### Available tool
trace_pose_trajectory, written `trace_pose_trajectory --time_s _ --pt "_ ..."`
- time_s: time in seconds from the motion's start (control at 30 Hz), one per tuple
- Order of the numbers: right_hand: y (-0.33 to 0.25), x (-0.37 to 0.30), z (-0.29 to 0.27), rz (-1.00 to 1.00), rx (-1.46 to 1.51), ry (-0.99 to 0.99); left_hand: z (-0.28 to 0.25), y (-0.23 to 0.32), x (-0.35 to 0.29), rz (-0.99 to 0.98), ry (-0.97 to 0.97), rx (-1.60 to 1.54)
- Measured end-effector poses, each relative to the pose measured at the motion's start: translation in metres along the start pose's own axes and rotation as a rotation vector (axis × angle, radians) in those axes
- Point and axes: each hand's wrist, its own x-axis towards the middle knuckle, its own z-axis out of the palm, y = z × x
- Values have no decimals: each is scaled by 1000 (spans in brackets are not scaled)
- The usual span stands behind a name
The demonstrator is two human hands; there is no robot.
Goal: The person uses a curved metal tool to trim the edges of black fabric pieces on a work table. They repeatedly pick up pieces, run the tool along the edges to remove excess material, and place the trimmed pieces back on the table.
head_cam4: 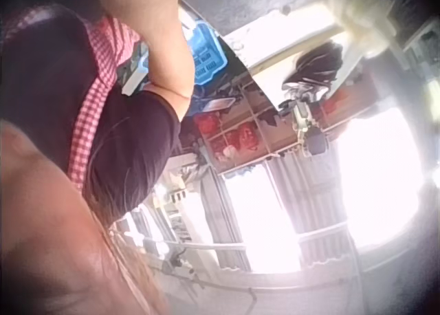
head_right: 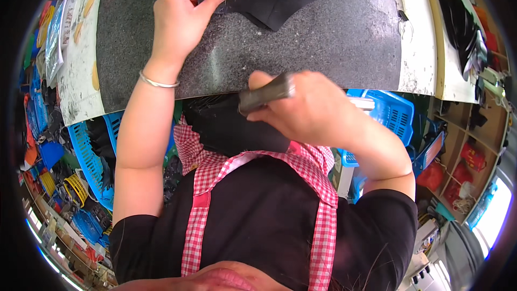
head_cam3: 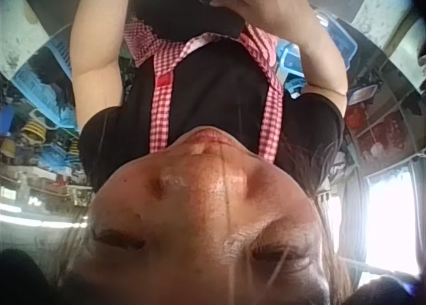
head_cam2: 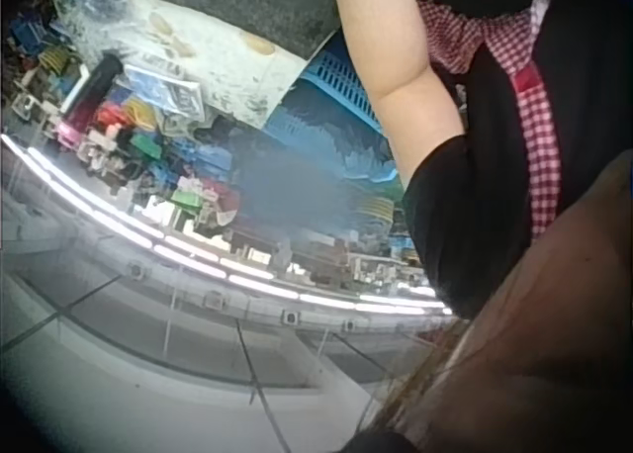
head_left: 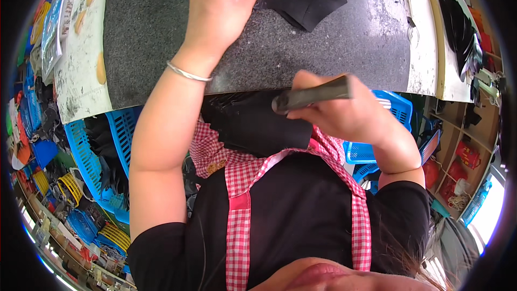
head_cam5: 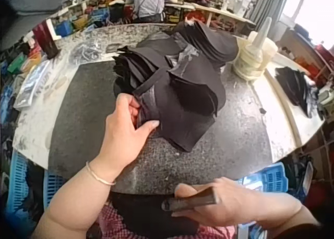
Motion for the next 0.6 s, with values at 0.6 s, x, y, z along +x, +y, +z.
trace_pose_trajectory --time_s 0.6 --pt "22 91 -80 -11 -124 509 -62 -1 -28 359 -556 575"
